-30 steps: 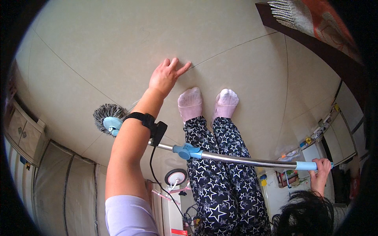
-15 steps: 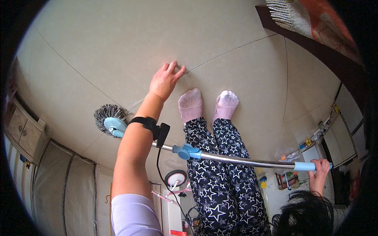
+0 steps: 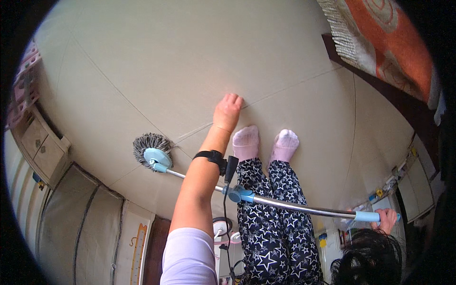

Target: The person mops the tiled floor in a living room using a spin mop. They move the mop back and forth across the floor, navigating around furniture and a child's tricycle. At one point, they briefly reach toward their face before resuming mopping.

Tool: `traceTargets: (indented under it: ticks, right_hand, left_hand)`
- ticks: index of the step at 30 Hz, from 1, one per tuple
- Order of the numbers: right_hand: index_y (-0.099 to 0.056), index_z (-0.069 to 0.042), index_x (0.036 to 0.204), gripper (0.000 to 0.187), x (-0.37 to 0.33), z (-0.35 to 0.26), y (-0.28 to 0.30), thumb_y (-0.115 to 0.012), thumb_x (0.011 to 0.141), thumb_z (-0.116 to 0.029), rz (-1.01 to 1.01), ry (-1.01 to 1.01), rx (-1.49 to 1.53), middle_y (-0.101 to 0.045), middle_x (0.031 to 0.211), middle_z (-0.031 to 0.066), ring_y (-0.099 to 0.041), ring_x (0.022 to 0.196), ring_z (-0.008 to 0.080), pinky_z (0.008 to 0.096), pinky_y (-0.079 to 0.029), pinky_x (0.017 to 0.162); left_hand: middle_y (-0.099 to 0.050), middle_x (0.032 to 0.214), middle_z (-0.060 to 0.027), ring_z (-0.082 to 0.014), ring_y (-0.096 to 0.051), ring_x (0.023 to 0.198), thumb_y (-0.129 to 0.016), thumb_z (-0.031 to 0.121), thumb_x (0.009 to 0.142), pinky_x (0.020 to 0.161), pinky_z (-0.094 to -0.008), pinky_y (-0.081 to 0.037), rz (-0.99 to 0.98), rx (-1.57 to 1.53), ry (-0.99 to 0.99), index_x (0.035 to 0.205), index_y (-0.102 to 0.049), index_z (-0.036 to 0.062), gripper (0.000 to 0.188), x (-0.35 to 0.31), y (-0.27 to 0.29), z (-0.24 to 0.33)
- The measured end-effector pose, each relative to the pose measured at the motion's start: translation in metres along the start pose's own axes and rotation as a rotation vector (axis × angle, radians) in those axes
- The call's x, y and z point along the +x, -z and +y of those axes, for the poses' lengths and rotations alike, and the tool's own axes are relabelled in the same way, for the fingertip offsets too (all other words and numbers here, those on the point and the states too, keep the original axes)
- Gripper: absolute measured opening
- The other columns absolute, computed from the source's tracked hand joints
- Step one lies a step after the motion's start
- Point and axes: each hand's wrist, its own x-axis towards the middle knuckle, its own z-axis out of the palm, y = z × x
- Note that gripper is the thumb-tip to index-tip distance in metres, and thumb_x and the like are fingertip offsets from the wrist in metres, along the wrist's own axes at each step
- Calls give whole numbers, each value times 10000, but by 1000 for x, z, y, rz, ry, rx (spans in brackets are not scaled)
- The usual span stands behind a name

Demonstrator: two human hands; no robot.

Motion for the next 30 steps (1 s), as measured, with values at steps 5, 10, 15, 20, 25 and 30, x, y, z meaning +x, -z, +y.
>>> traceTargets:
  ticks: [5, 10, 15, 20, 25, 30]
  right_hand:
    - [-624, -41, 958, 407, 5, 0, -1, -756, 575, 1, 50, 30, -15, -487, 975, 135, -465, 1012, 357, 469, -351, 960]
    - [-628, -36, 942, 389, 11, -6, -4, -763, 580, 18, 44, -5, 62, -504, 972, 136, -474, 1012, 355, 458, -355, 956]
    - [-641, -48, 936, 385, 13, 8, -17, -791, 586, 7, 17, -13, 76, -529, 981, 138, -485, 1025, 355, 464, -360, 964]
    - [-676, -95, 937, 408, 3, 35, -38, -848, 567, -72, -134, -87, 75, -565, 1015, 140, -501, 1041, 354, 458, -376, 967]
    - [-715, -130, 991, 388, -13, 46, -32, -852, 633, -194, -250, -37, 136, -598, 1048, 135, -518, 1098, 333, 432, -375, 1001]
    - [-750, -174, 1024, 406, -36, 47, 9, -842, 675, -360, -301, 96, 76, -676, 1068, 111, -602, 1077, 310, 434, -457, 953]
  left_hand:
    - [-584, 978, -128, -312, -592, 915, -579, 98, 860, 811, -389, -531, -42, 7, -46, 1010, -584, 51, 157, -5, -3, -8]
    - [-580, 934, -180, -375, -580, 898, -602, 70, 882, 797, -447, -497, 17, -269, 304, 940, -550, 2, 103, -39, 11, -16]
    - [-608, 779, -207, -403, -613, 754, -685, 64, 812, 693, -476, -504, 16, -334, 548, 824, -549, 6, 148, -106, 77, -2]
    - [-611, 742, -181, -359, -629, 727, -688, 57, 819, 660, -422, -507, 27, -433, 673, 824, -545, 22, 148, -170, 182, 51]
    - [-609, 857, -170, -347, -624, 815, -678, 45, 838, 721, -417, -509, 85, -337, 681, 888, -560, 11, 133, -227, 280, 118]
    - [-599, 903, -185, -381, -612, 884, -637, 98, 881, 774, -452, -509, 115, -292, 730, 905, -629, 40, 63, -279, 356, 182]
